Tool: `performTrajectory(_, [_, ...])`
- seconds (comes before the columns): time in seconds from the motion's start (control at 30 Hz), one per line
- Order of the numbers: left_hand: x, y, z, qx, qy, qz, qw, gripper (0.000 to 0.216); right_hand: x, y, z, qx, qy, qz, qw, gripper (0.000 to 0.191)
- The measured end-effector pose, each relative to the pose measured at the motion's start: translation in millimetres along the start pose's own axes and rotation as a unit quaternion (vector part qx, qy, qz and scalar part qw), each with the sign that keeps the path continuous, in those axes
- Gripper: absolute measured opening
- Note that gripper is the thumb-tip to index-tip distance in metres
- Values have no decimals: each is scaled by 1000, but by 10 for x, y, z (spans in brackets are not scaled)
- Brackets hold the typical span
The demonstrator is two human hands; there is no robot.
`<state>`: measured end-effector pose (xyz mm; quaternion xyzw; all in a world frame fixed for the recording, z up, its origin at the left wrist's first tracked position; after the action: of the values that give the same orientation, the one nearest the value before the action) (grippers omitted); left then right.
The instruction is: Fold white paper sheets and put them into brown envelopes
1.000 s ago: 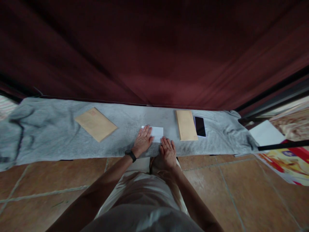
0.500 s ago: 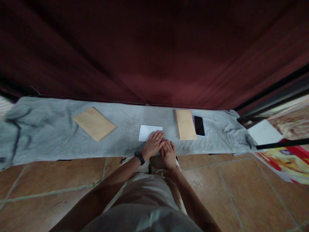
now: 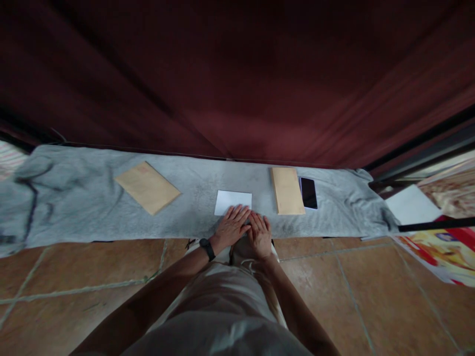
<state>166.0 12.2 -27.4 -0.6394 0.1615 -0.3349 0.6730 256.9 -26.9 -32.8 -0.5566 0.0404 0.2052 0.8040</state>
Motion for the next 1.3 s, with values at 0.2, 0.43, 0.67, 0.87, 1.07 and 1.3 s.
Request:
performTrajectory(0.2, [-25, -3, -87, -3, -20, -5, 1000, 62, 6, 8, -8, -3, -2, 5, 1000, 51])
performTrajectory(0.43, [-192, -83, -180, 19, -81, 5, 997, 70, 10, -5, 19, 0, 8, 11, 1000, 47])
performTrajectory(0.67, [-513, -124, -338, 36, -142, 21, 989, 75, 12, 6, 11, 4, 8, 11, 1000, 46])
performTrajectory(0.87, [-671, -201, -374, 63, -183, 23, 981, 75, 11, -3, 7, 11, 7, 14, 1000, 47])
performTrajectory(1.07, [-348, -161, 88, 50, -100, -9, 994, 67, 4, 1, 14, 3, 12, 7, 1000, 47])
performTrajectory(1.3, [-217, 9, 457, 26, -69, -33, 997, 63, 8, 10, 12, 0, 18, -1, 1000, 48])
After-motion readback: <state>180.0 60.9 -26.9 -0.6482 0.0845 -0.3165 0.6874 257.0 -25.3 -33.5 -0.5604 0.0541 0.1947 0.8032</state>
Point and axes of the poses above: each hand's wrist, its own z-axis towards the middle knuckle, its own y-axis out of the palm, x = y × z, the point moved 10 cm from there along z, towards the middle knuckle, and after that the axes turned 2 degrees about -z, right-handed, at the moved point
